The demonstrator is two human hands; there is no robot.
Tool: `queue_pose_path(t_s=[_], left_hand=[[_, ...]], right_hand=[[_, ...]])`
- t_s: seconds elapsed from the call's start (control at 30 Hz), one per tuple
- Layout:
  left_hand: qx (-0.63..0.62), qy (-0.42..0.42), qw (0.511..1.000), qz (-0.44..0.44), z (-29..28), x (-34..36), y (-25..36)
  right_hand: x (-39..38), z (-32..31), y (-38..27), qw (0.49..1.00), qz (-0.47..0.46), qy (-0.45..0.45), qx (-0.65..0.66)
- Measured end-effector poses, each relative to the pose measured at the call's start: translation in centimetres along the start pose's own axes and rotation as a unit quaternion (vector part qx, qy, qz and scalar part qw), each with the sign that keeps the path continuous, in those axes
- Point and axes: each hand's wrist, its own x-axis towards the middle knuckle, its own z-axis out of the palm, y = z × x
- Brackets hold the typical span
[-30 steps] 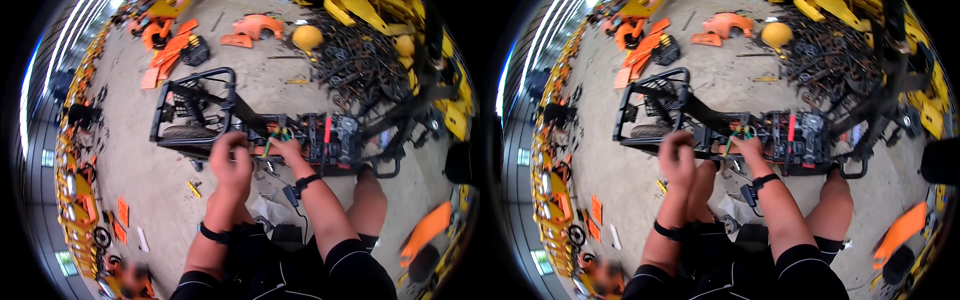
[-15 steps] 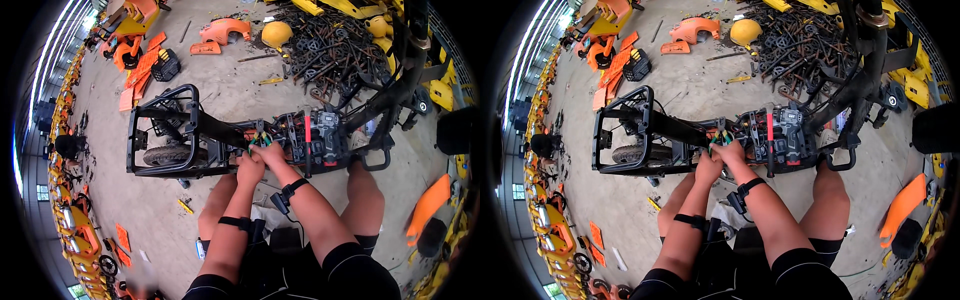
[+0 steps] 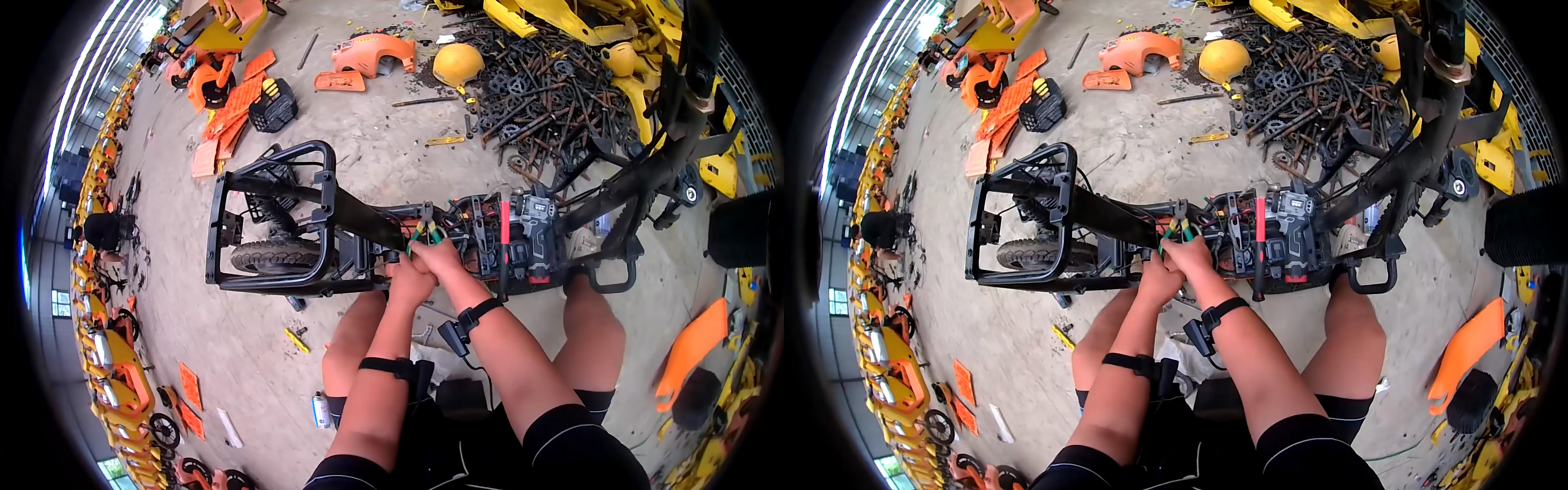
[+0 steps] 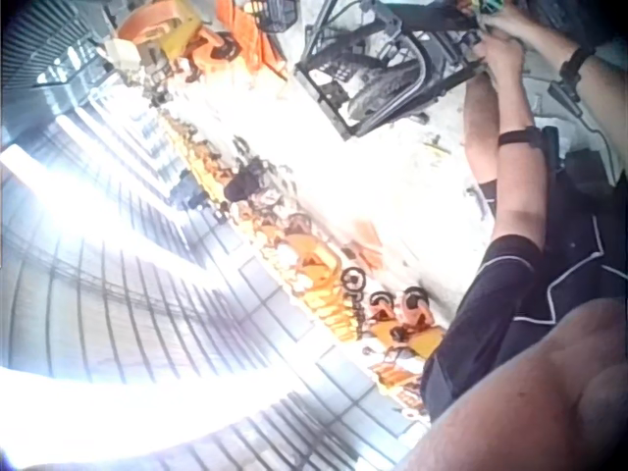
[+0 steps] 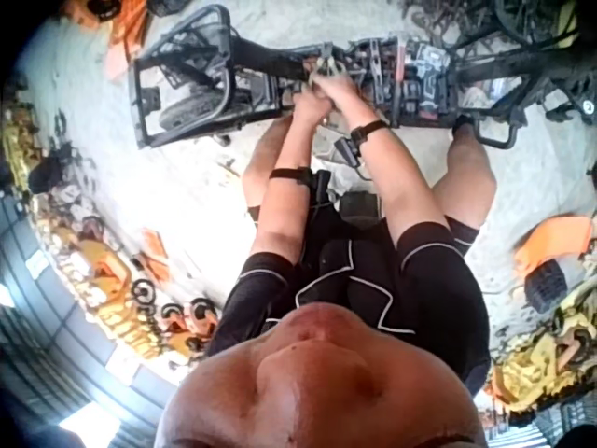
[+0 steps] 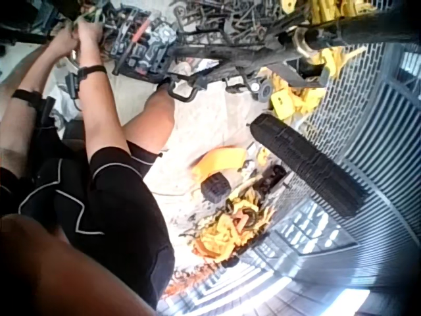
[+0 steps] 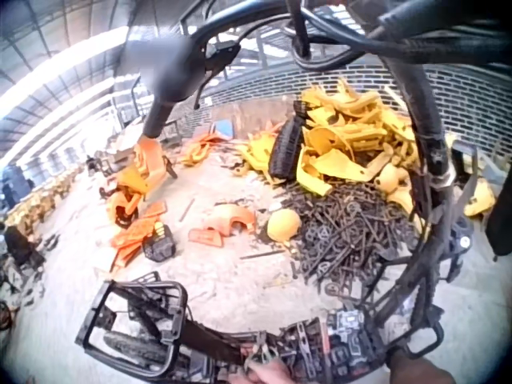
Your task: The person uses pliers to manipulate and connect various electrical wires on the frame of an electric bike while sitting in a workshop.
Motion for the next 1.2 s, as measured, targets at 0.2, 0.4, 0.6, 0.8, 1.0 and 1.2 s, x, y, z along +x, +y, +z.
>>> queue_pose_path(t_s=[0.2, 0.4, 0.6, 0.8, 1.0, 1.2], left_hand=[[0.104, -0.062, 0.991, 0.049, -0.8, -0.3, -1.9], [0.195, -0.071, 0.977, 0.051, 0.2, -0.7, -1.8], [0.173, -0.042, 0.984, 0.028, 1.5, -0.4, 0.0], [0.179, -0.017, 0.984, -0.003, 1.5, -1.1, 1.1], [0.161, 0.030, 0.986, -0.012, 2.0, -1.0, 1.6], [0.151, 0.050, 0.987, -0.028, 2.1, -1.3, 0.6]], right_hand=[[-1.3, 0.7, -0.8, 0.995, 0.014, -0.081, 0.060], [0.2, 1.4, 0.4, 0.994, 0.034, -0.093, 0.040], [2.0, 0.7, 1.5, 0.989, 0.054, -0.116, 0.081], [0.6, -1.4, -0.9, 0.983, 0.067, -0.164, -0.050], [2.5, -1.8, -0.5, 0.983, 0.092, -0.146, -0.069], [-0.2, -1.5, -3.1, 0.973, 0.137, -0.178, -0.053]])
